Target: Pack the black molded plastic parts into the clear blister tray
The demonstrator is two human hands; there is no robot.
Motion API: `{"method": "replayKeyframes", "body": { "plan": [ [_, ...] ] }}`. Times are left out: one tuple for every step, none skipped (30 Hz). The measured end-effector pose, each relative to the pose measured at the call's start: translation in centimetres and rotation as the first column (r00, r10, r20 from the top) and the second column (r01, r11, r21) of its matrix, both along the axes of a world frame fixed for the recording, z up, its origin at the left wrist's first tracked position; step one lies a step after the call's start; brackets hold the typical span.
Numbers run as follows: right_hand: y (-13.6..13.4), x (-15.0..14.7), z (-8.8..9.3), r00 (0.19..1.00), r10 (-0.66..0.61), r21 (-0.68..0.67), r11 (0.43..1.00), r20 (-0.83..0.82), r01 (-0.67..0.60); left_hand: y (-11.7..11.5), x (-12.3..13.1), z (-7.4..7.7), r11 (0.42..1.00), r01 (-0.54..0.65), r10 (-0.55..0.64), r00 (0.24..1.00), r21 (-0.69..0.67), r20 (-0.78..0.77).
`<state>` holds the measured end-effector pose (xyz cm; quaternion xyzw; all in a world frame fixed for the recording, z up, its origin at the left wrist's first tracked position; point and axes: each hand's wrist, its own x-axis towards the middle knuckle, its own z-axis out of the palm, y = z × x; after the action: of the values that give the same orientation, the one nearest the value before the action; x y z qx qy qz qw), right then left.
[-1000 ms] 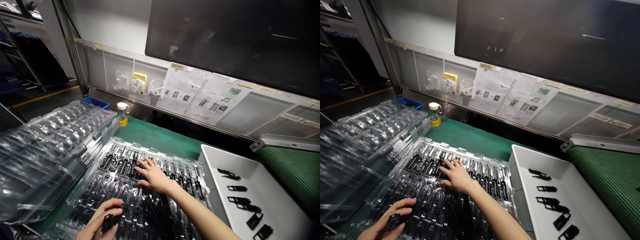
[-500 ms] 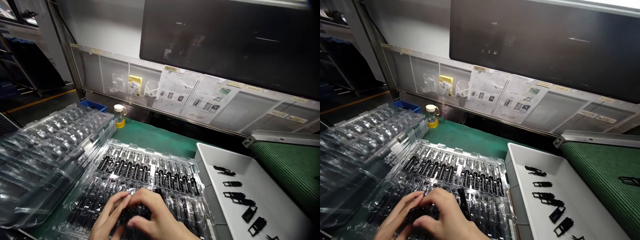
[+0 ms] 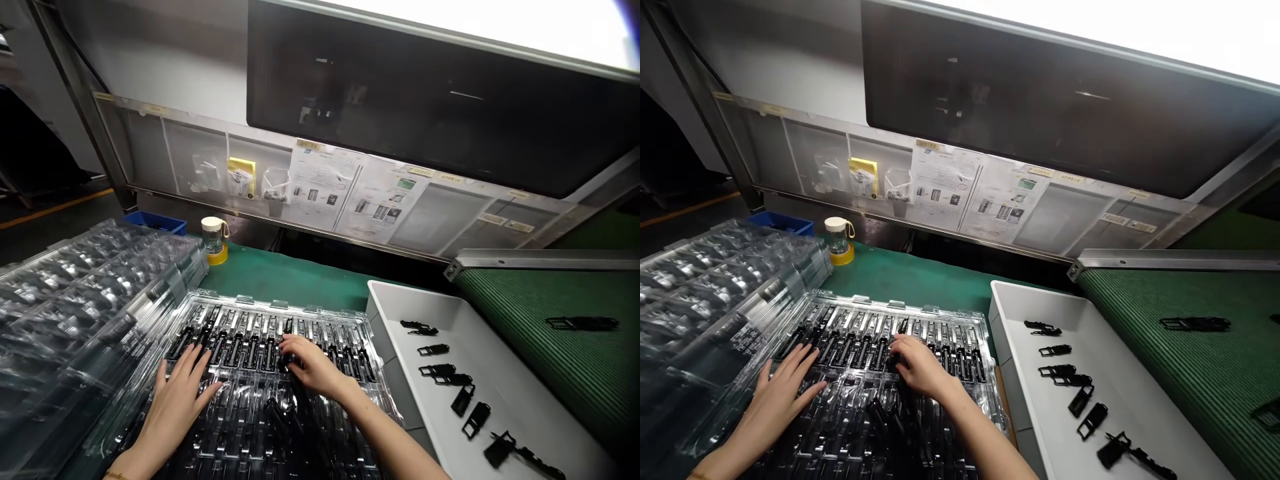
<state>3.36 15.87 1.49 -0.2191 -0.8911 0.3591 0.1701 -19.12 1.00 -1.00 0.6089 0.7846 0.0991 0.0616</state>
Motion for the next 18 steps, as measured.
{"method": "replayKeyframes", "body": {
  "plan": [
    [-0.1, 0.3, 0.0, 0.999, -0.010, -0.014, 1.000, 0.032, 0.010, -0.1, 0.1, 0.1, 1.000, 0.002, -0.002, 1.000, -0.004, 0.006],
    [-0.1, 0.5, 0.1, 0.998, -0.024, -0.027, 0.999, 0.063, 0.026, -0.1, 0.2, 0.1, 1.000, 0.004, -0.004, 1.000, -0.009, 0.014],
    [-0.2, 0.7, 0.2, 0.995, -0.041, -0.040, 0.998, 0.092, 0.045, -0.1, 0.2, 0.1, 1.000, 0.006, -0.006, 1.000, -0.014, 0.025],
    [-0.2, 0.8, 0.3, 0.991, -0.058, -0.051, 0.997, 0.119, 0.064, 0.0, 0.2, 0.1, 1.000, 0.009, -0.008, 0.999, -0.018, 0.038],
    [-0.2, 0.8, 0.5, 0.987, -0.073, -0.060, 0.995, 0.142, 0.082, 0.1, 0.2, 0.0, 1.000, 0.009, -0.008, 0.999, -0.021, 0.053],
    [-0.2, 0.8, 0.7, 0.983, -0.091, -0.065, 0.993, 0.161, 0.103, 0.2, 0.2, 0.0, 1.000, 0.006, -0.005, 0.998, -0.024, 0.068],
    [-0.3, 0.7, 0.9, 0.977, -0.118, -0.065, 0.989, 0.175, 0.131, 0.3, 0.1, 0.0, 1.000, 0.000, 0.002, 0.996, -0.025, 0.085],
    [-0.5, 0.7, 1.1, 0.970, -0.158, -0.058, 0.983, 0.185, 0.172, 0.3, 0.0, 0.1, 1.000, -0.009, 0.012, 0.995, -0.024, 0.102],
    [-0.8, 0.7, 1.4, 0.958, -0.209, -0.047, 0.974, 0.195, 0.222, 0.3, 0.0, 0.2, 1.000, -0.019, 0.021, 0.992, -0.022, 0.121],
    [-1.3, 0.9, 1.7, 0.942, -0.262, -0.033, 0.961, 0.209, 0.275, 0.2, 0.1, 0.4, 0.999, -0.026, 0.029, 0.989, -0.019, 0.143],
    [-1.9, 1.2, 2.1, 0.922, -0.311, -0.021, 0.946, 0.230, 0.324, 0.0, 0.2, 0.6, 0.999, -0.032, 0.034, 0.986, -0.012, 0.166],
    [-2.7, 1.7, 2.4, 0.900, -0.350, -0.010, 0.931, 0.259, 0.365, -0.3, 0.5, 0.9, 0.999, -0.032, 0.033, 0.983, -0.008, 0.182],
    [-3.6, 2.2, 2.6, 0.878, -0.378, -0.001, 0.918, 0.294, 0.396, -0.6, 0.9, 1.3, 0.999, -0.039, 0.038, 0.976, -0.001, 0.214],
    [-4.5, 2.9, 2.7, 0.856, -0.395, 0.005, 0.909, 0.335, 0.417, -1.0, 1.4, 1.6, 0.998, -0.061, 0.055, 0.960, 0.010, 0.273],
    [-5.4, 3.5, 2.6, 0.833, -0.407, 0.012, 0.901, 0.374, 0.435, -1.4, 2.1, 1.8, 0.995, -0.099, 0.084, 0.932, 0.023, 0.353],
    [-6.3, 4.1, 2.4, 0.812, -0.416, 0.017, 0.894, 0.409, 0.449, -1.7, 2.9, 2.0, 0.986, -0.158, 0.119, 0.877, 0.045, 0.466],
    [-7.0, 4.6, 2.0, 0.794, -0.424, 0.018, 0.886, 0.435, 0.463, -2.0, 3.8, 2.0, 0.974, -0.215, 0.136, 0.808, 0.072, 0.573],
    [-7.5, 5.0, 1.5, 0.779, -0.433, 0.016, 0.878, 0.453, 0.479, -2.3, 4.8, 2.0, 0.961, -0.255, 0.122, 0.740, 0.108, 0.662]
  ]
}}
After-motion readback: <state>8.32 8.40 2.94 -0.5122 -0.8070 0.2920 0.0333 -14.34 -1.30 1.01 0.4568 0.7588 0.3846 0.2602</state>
